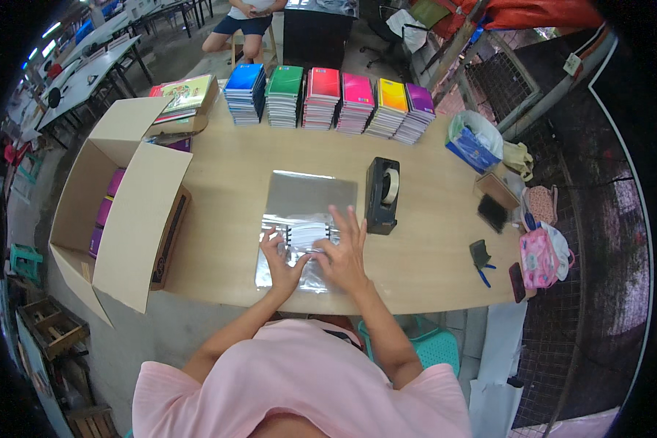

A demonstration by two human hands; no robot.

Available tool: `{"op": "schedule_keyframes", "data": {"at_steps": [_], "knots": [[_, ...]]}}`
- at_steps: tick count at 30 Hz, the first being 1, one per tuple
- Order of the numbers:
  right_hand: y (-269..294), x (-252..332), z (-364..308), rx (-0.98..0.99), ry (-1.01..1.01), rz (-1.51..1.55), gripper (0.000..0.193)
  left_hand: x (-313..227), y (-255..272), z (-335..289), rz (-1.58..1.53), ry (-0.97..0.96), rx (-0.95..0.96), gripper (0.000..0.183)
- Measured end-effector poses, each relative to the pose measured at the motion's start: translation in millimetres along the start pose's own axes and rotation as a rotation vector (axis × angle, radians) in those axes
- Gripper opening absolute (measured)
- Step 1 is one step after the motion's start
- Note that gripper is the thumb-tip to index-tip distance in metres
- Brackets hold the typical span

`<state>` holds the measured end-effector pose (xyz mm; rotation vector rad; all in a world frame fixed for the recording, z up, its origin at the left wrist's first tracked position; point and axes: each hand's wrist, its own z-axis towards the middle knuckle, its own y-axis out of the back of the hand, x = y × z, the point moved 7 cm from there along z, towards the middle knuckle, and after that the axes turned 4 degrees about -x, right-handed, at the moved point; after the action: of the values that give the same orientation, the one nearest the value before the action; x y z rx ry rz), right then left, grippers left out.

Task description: The person packages notebooks by picking stacks of different colored notebooks from a table, placing them into plastic sleeves, and sealing the sleeves with tape before placing them into a cardboard box.

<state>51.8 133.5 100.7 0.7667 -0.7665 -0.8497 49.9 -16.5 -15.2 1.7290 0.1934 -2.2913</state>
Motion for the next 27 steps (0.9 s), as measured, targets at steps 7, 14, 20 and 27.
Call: {"op": "schedule_keyframes", "data": {"at_steps": [7,14,20,27], "knots": [[26,-39,39,-0.052,-0.388,0.294,0.031,-20,4,7,0.371,-0.337,0.272,0.069],[43,3,58,0.116,0.018,0.078,0.03,-7,16,8,0.069,-0.144,0.061,0.074],[51,12,43,0.074,0.143,0.076,0.021,-29,0,4,0.254,-0.305,0.19,0.051],[24,-6,56,0.663,0.386,0.035,0.013,-63,-2,29,0.507,-0.759,0.792,0.067]]}}
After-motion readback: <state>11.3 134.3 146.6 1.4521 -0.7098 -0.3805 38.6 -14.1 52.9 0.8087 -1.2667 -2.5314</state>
